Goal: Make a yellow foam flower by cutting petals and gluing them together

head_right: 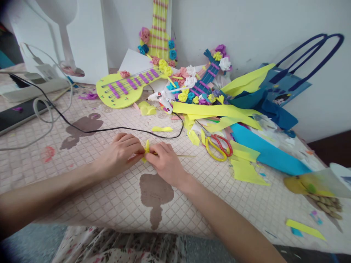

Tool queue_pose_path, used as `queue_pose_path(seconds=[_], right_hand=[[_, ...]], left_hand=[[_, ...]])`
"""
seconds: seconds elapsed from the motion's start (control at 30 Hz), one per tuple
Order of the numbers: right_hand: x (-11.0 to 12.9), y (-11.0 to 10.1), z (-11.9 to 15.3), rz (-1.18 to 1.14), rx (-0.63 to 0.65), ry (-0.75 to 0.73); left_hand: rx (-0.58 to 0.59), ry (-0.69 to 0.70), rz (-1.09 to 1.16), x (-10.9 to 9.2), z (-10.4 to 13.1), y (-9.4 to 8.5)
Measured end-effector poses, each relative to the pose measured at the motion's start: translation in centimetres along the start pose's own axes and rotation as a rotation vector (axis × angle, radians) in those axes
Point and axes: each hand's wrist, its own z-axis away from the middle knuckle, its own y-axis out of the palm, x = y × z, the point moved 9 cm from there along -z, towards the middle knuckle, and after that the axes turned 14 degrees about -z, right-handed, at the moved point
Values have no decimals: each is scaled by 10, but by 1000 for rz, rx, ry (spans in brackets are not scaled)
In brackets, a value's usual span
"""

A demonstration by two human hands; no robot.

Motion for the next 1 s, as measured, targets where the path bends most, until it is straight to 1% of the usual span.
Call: queue_pose_path(seconds=[0.17, 0.23, 0.3, 0.4, 0.47, 0.7, 1.0], right_hand=[[4, 9, 0, 57, 67, -32], [5, 9, 1, 38, 72, -49], [3, 3, 1, -24, 32, -35], [-6, -9, 1, -103, -61, 36], [-10, -11, 1, -101, -73, 71], [-12, 0, -1, -12, -10, 87], [-8, 1, -1, 61, 23, 81]], left_hand=[[0, -1, 20, -1, 0, 0], [3, -4, 34, -2, 0, -1], [1, -17, 46, 0, 0, -2], [-1, -36, 52, 2, 0, -2], [2, -37, 49, 2, 0, -2], [28, -30, 40, 2, 1, 4], [-13, -15, 23, -2, 1, -3]])
